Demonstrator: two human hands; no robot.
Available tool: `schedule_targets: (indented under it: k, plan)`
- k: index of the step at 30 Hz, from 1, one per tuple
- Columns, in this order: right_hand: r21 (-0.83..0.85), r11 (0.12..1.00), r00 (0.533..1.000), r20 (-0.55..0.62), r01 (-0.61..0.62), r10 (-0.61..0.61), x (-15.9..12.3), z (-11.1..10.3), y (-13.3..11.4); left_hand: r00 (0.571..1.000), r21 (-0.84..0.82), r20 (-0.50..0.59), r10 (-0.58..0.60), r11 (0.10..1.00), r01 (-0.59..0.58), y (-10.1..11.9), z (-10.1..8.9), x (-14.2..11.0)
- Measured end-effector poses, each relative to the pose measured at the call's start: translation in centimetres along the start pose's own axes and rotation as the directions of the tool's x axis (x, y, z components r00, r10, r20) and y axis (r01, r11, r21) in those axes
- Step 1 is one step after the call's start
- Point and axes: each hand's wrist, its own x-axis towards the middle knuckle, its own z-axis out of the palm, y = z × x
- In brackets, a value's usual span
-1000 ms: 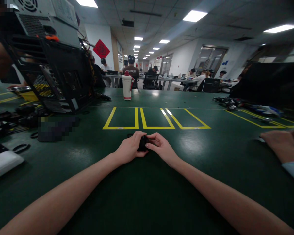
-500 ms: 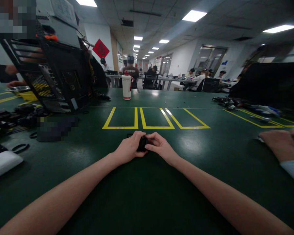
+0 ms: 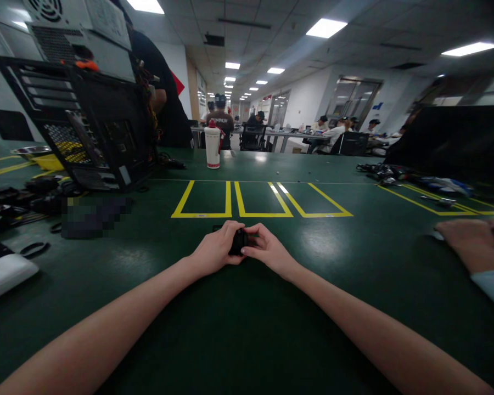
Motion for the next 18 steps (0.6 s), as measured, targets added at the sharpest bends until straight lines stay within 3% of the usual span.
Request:
schedule_targets:
  k: [8,11,18]
  plan:
    - [-0.084,0.996,0.997,-0.081,-0.009,0.002,0.31,0.07,0.09,1.0,-0.008,0.002,-0.023,1.0,0.023,-0.01,-0.11,-0.05]
    - [-0.088,0.995,0.998,-0.055,-0.041,0.037,0.33,0.0,0.01,1.0,-0.019,-0.007,-0.02,1.0,0.02,-0.14,-0.05,-0.19]
    - [-0.003,1.0,1.0,-0.008,0.019,-0.019,0.03,0.34,0.14,0.999,0.005,-0.012,-0.032,0.999,0.032,-0.19,0.15,-0.21]
